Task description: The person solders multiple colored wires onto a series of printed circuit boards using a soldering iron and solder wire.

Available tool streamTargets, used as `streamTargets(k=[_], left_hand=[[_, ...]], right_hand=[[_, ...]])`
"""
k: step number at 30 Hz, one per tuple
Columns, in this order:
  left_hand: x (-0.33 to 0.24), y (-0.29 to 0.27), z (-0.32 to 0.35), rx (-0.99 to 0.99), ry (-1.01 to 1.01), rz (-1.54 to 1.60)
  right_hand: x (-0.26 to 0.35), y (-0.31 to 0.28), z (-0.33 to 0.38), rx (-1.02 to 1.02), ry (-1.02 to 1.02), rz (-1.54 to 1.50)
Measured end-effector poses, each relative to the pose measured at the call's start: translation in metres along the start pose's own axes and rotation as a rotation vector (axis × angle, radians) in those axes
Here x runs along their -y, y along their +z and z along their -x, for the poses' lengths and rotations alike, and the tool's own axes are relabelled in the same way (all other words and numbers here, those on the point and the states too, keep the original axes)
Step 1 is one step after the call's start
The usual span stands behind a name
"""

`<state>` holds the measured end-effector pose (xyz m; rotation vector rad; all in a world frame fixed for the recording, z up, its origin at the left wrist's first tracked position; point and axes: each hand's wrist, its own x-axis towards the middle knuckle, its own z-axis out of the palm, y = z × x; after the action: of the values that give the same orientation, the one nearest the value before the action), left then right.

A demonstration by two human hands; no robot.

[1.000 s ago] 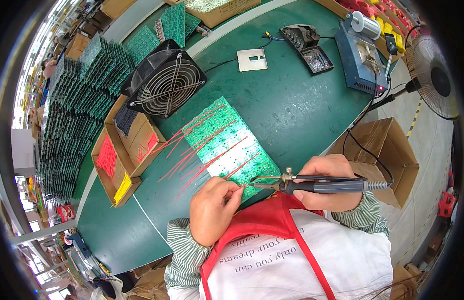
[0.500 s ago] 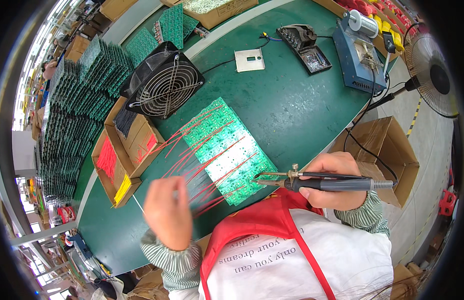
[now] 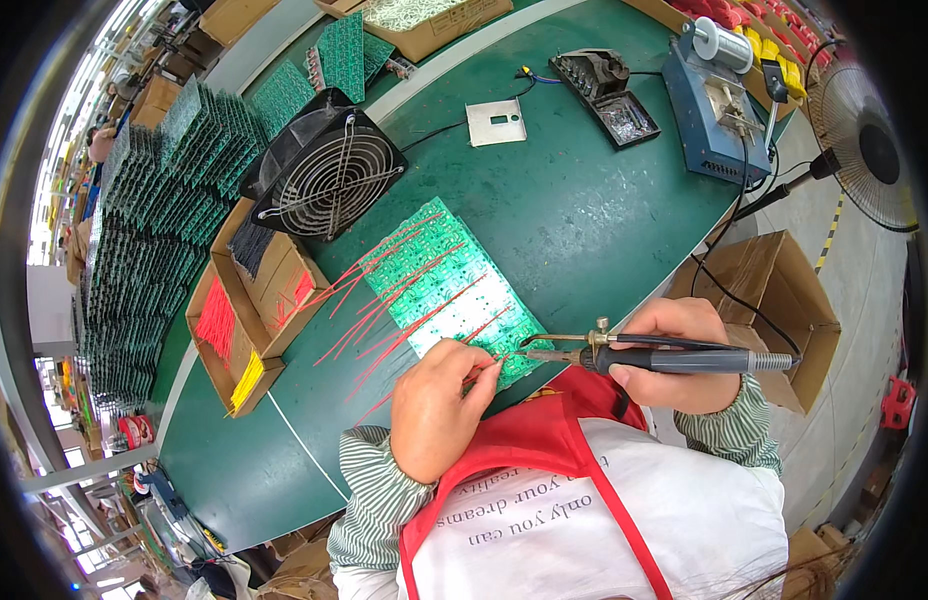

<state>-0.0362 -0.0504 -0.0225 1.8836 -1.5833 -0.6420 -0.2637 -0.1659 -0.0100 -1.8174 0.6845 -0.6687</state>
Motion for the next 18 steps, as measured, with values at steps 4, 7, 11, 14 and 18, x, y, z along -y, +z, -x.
streamTargets(k=[4,7,11,14,18], left_hand=[[0.0005,0.0015,-0.0006,-0.002,-0.016,0.020],[0.0010,0.0018,-0.0011,0.002,-0.012,0.011],[-0.0003,0.0025,-0.0018,0.007,-0.025,-0.002],[-0.0015,0.0020,-0.0022,0.006,-0.030,-0.004],[-0.0005,0.0032,-0.0021,0.000,-0.030,-0.007]], right_hand=[[-0.0011,0.0001,-0.0018,0.015,-0.011,-0.001],[-0.0021,0.0008,-0.0026,0.020,-0.015,-0.012],[-0.0009,0.0005,-0.0038,0.040,0.013,-0.041],[-0.0010,0.0003,-0.0026,0.048,0.002,-0.021],[0.0002,-0.0001,-0.0037,0.047,-0.017,-0.015]])
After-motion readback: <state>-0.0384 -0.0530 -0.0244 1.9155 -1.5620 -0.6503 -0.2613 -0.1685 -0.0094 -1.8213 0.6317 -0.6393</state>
